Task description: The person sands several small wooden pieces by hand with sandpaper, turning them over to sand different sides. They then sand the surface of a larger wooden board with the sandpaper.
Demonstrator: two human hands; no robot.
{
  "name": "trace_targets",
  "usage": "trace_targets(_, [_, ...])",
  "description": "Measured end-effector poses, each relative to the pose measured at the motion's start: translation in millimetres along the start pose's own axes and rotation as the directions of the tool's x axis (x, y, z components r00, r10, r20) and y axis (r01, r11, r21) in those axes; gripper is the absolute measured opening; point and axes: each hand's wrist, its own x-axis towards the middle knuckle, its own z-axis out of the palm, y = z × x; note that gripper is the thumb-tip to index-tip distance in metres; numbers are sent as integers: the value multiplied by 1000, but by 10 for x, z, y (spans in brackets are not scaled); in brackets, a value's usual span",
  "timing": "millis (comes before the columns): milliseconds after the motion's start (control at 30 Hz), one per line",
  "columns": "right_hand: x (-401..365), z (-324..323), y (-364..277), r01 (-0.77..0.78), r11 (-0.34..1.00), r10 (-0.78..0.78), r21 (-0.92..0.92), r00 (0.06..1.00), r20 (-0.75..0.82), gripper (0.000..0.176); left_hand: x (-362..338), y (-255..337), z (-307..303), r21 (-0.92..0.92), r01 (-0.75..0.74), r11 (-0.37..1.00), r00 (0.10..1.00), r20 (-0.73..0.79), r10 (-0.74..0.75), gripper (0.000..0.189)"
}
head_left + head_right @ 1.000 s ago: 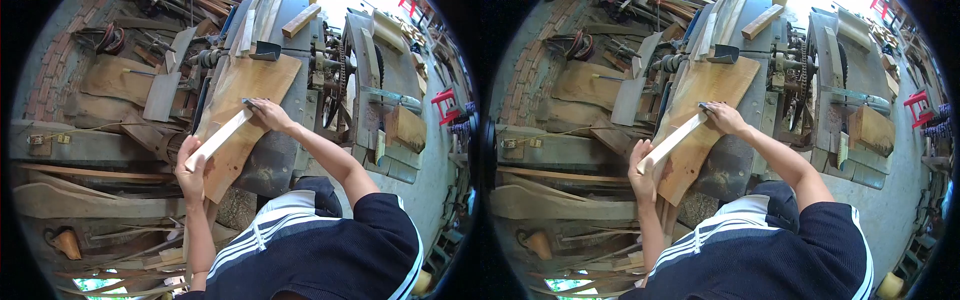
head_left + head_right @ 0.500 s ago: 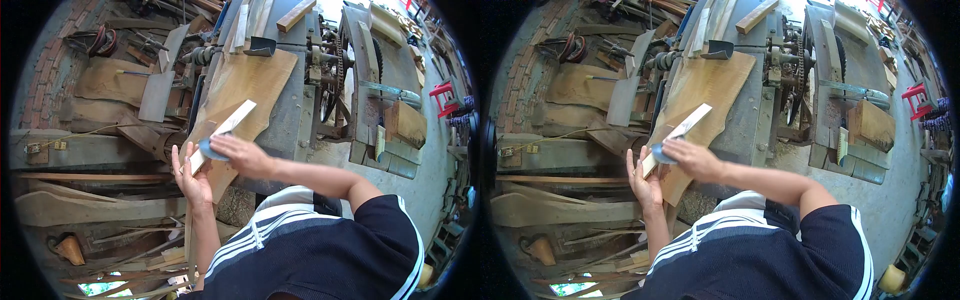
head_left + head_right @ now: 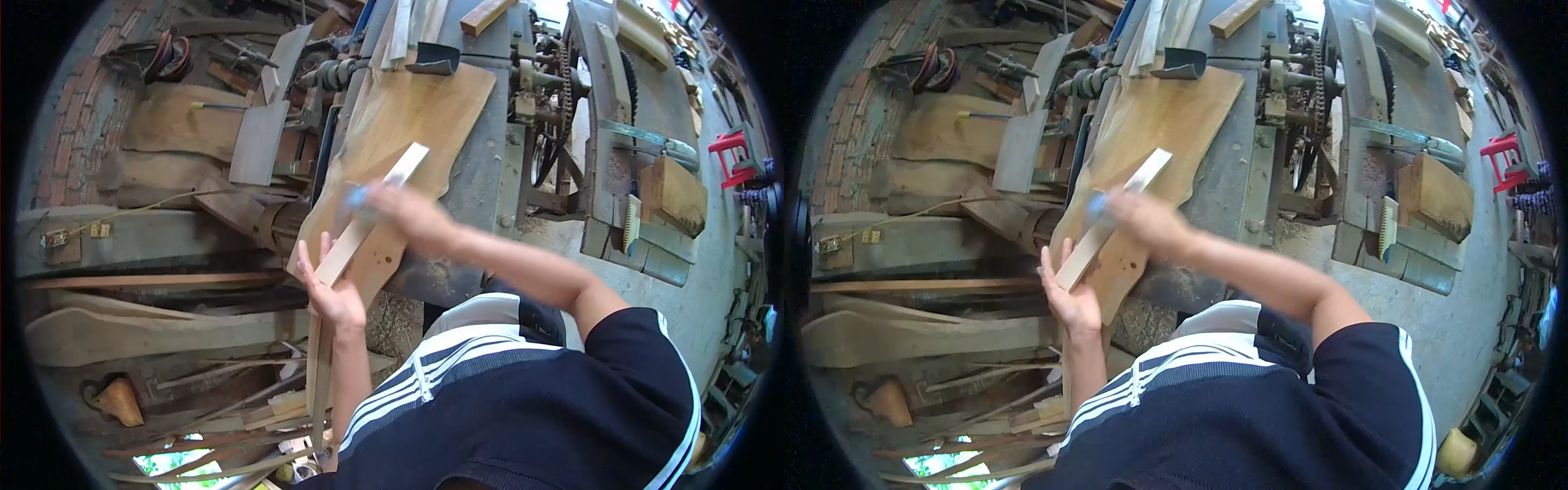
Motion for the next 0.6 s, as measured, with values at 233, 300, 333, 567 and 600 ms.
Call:
trace_targets(233, [78,-73,-123,-142,989,146,36,973,-181,44,25,59,244,-80,-70,994,997,-14,69,59])
trace_targets(300, [-29,-54,-635,18,993,0,113,987,-162,47,17,131,295,-54,-31,998,999,-39,29,60])
trace_targets(333, [-52,-59,-733,104,988,-85,113,983,-161,48,-4,182,323,-76,0,997,1000,7,1,59])
trace_targets(567, [160,-187,523,-251,966,226,-54,932,-284,38,-59,117,281,42,-80,996,996,33,79,61])
trace_targets(600, [222,-374,145,-372,926,377,64,914,-150,35,-69,118,335,90,-130,987,990,61,125,61])
